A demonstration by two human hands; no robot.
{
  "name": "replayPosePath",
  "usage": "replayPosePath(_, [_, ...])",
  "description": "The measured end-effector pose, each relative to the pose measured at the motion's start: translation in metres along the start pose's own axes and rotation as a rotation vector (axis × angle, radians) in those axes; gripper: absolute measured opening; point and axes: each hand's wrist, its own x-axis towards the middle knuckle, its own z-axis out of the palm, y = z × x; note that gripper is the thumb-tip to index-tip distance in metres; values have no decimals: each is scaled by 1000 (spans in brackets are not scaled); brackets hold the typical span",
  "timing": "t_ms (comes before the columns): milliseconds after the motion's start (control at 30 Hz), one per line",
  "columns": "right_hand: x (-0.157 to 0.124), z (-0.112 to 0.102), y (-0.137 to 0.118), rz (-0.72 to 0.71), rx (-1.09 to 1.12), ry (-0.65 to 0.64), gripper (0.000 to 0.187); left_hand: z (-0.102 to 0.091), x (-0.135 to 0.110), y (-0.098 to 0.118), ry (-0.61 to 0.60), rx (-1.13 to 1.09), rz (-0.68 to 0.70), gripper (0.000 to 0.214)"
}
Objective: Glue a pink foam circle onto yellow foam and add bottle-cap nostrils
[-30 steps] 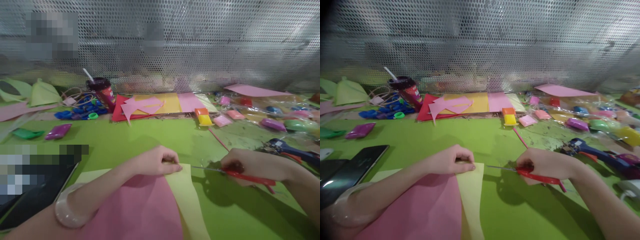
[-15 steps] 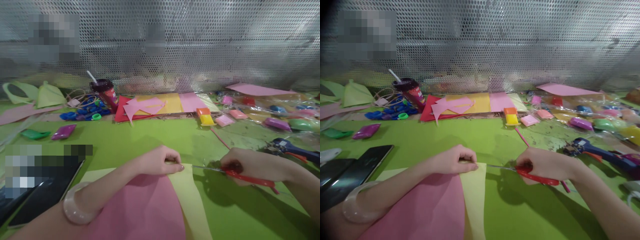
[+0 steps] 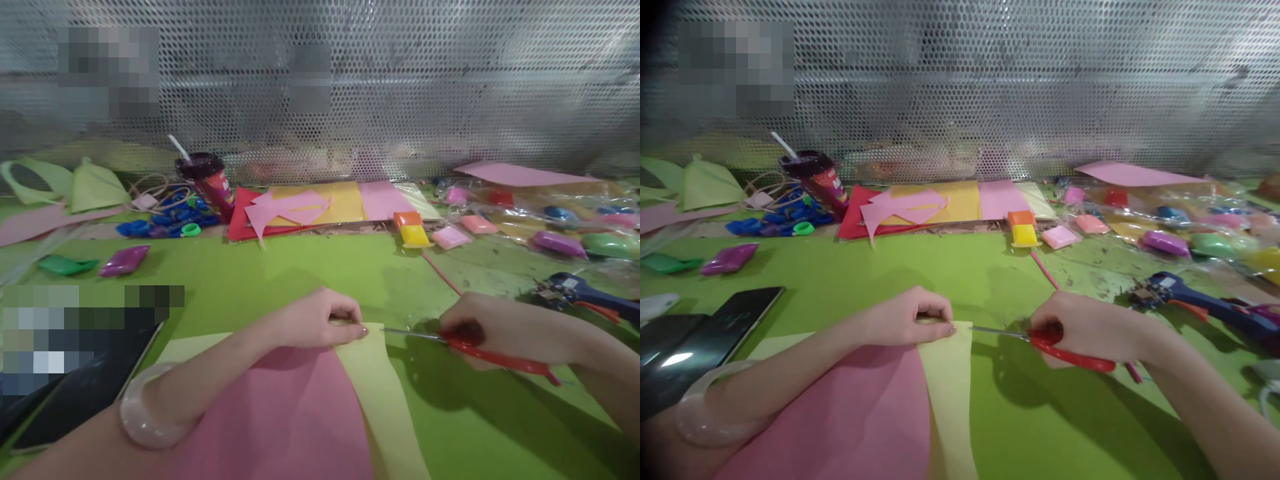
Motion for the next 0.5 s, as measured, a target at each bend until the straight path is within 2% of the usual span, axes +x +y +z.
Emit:
replayPosePath(133, [1,-1,1,15,25,-47,19,0,0,0,8,7,-3,21])
replayPosePath(300, [2,0,0,60,19,-32,18,1,1,-1,21,15,13,20])
replayPosePath(500, [2,0,2,46,10,-44,17,1,0,-2,20,3,19,21])
